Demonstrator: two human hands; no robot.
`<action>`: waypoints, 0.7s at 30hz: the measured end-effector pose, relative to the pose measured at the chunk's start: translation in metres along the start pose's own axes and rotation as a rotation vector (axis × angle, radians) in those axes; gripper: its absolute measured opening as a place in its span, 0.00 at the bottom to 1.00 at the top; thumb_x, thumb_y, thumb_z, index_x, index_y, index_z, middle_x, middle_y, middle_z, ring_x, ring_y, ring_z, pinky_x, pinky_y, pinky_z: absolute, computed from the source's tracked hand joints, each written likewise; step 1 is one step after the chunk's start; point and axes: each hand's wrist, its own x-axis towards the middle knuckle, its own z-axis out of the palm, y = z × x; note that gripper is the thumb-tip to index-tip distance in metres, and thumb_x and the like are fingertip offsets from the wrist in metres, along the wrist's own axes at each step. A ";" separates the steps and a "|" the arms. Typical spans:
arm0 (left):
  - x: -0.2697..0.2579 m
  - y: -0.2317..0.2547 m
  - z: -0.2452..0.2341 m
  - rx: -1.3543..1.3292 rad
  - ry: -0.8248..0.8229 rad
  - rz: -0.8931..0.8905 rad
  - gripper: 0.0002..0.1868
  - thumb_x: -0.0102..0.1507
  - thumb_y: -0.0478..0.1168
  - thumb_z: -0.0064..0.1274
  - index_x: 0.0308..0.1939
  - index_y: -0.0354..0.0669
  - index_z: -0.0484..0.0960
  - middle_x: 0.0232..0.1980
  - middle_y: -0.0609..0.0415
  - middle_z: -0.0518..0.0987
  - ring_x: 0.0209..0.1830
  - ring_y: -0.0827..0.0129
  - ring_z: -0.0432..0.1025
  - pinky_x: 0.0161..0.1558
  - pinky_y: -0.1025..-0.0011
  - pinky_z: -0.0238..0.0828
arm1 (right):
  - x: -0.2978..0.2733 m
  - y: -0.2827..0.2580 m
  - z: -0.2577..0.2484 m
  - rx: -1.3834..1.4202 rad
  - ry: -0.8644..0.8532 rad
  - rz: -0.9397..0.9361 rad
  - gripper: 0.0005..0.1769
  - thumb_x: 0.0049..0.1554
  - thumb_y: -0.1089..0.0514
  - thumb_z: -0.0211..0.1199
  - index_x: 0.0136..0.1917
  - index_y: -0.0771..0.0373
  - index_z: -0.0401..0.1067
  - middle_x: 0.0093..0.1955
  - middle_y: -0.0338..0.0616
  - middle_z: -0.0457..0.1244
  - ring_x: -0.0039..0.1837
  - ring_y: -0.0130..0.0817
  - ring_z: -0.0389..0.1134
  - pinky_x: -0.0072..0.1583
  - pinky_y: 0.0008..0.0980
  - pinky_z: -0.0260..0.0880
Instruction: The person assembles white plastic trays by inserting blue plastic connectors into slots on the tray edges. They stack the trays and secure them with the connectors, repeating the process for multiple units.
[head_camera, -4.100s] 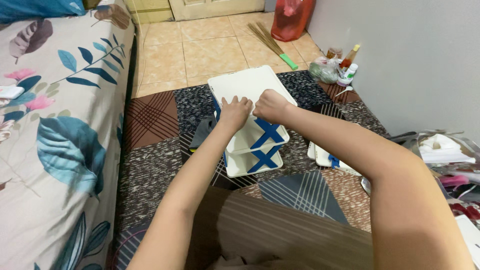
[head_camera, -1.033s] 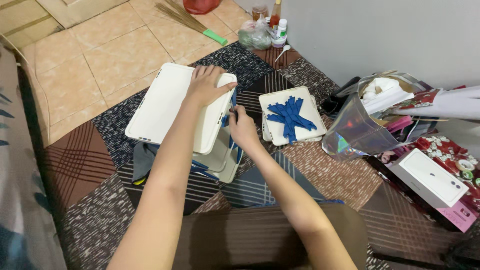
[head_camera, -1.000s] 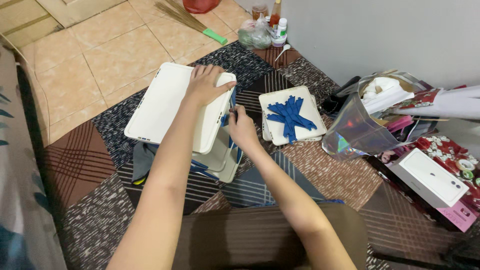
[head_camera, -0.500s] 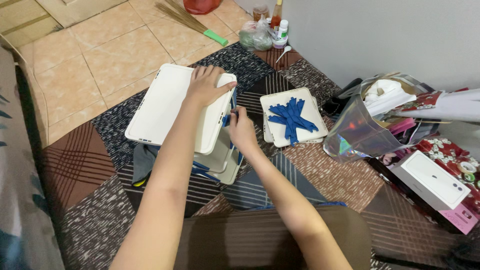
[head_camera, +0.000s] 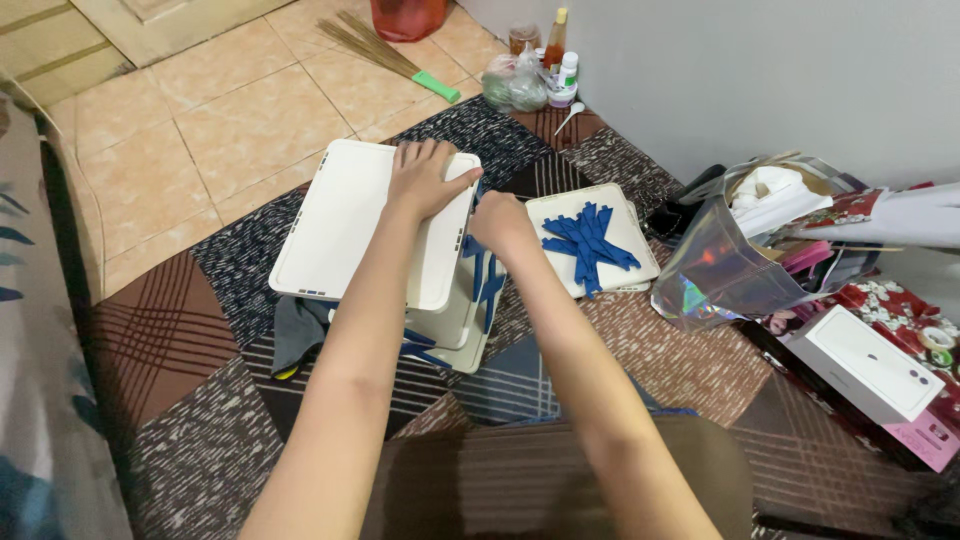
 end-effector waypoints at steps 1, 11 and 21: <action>0.000 0.000 0.001 -0.005 0.008 0.010 0.41 0.60 0.76 0.46 0.62 0.50 0.77 0.65 0.49 0.73 0.72 0.52 0.58 0.76 0.52 0.37 | 0.009 0.002 -0.003 -0.044 -0.031 -0.013 0.18 0.55 0.54 0.58 0.47 0.73 0.78 0.49 0.71 0.68 0.56 0.63 0.71 0.62 0.50 0.70; 0.011 -0.007 0.014 0.042 -0.043 0.006 0.39 0.60 0.72 0.44 0.67 0.56 0.74 0.70 0.50 0.69 0.76 0.53 0.56 0.78 0.52 0.34 | 0.114 0.011 -0.018 -0.121 -0.529 0.181 0.17 0.52 0.66 0.51 0.46 0.74 0.79 0.47 0.62 0.72 0.48 0.53 0.77 0.47 0.49 0.77; -0.004 0.006 0.017 0.076 -0.129 0.041 0.40 0.64 0.73 0.36 0.69 0.53 0.71 0.74 0.50 0.66 0.78 0.57 0.53 0.77 0.47 0.28 | 0.072 0.007 -0.096 -0.400 -0.640 -0.002 0.22 0.59 0.49 0.64 0.44 0.74 0.80 0.37 0.50 0.68 0.31 0.36 0.64 0.36 0.37 0.65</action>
